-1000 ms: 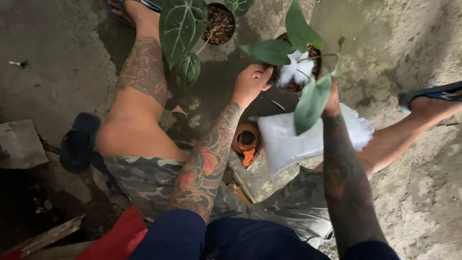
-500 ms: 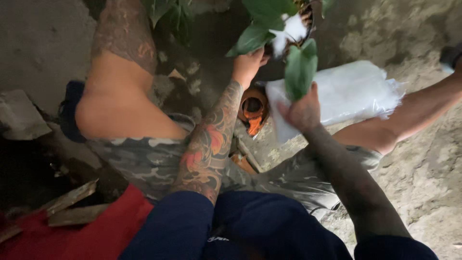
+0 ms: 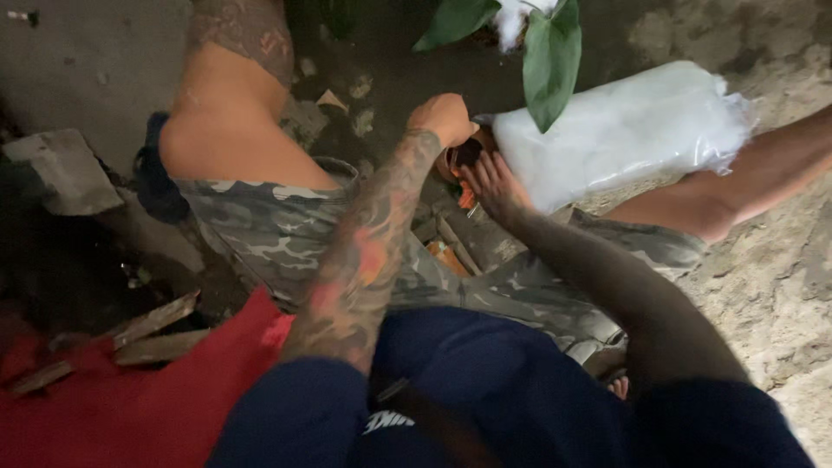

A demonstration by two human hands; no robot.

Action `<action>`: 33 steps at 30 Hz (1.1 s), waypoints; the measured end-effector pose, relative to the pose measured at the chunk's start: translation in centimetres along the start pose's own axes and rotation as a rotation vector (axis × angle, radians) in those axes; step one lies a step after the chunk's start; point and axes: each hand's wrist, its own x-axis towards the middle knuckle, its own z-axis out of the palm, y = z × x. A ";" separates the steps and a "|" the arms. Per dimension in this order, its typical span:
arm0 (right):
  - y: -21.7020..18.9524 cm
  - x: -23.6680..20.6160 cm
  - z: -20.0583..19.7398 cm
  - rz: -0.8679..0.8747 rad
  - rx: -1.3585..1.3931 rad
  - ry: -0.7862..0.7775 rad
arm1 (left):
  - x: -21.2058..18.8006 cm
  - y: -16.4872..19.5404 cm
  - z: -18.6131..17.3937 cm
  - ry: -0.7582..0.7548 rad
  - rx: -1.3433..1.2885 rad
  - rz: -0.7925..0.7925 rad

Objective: The person sits on the floor and wraps a potted plant with bubble wrap and orange packing tape. They secure the bubble wrap around the pot and leaves, then repeatedly apply tape to hold the wrapping in place.

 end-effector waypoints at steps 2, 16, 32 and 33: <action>0.2 1.5 0.9 -0.033 -0.043 -0.003 | -3.5 1.2 -3.1 0.036 0.026 0.075; -0.7 0.1 -7.0 0.086 0.729 0.115 | -26.9 -6.5 -12.7 0.385 -0.879 0.662; -6.5 -16.8 -17.8 -0.125 2.466 0.756 | -31.9 -2.2 0.0 0.132 -0.834 0.880; -6.0 -17.2 -18.3 -0.105 2.372 0.739 | -32.2 -2.5 -0.4 0.072 -0.883 0.945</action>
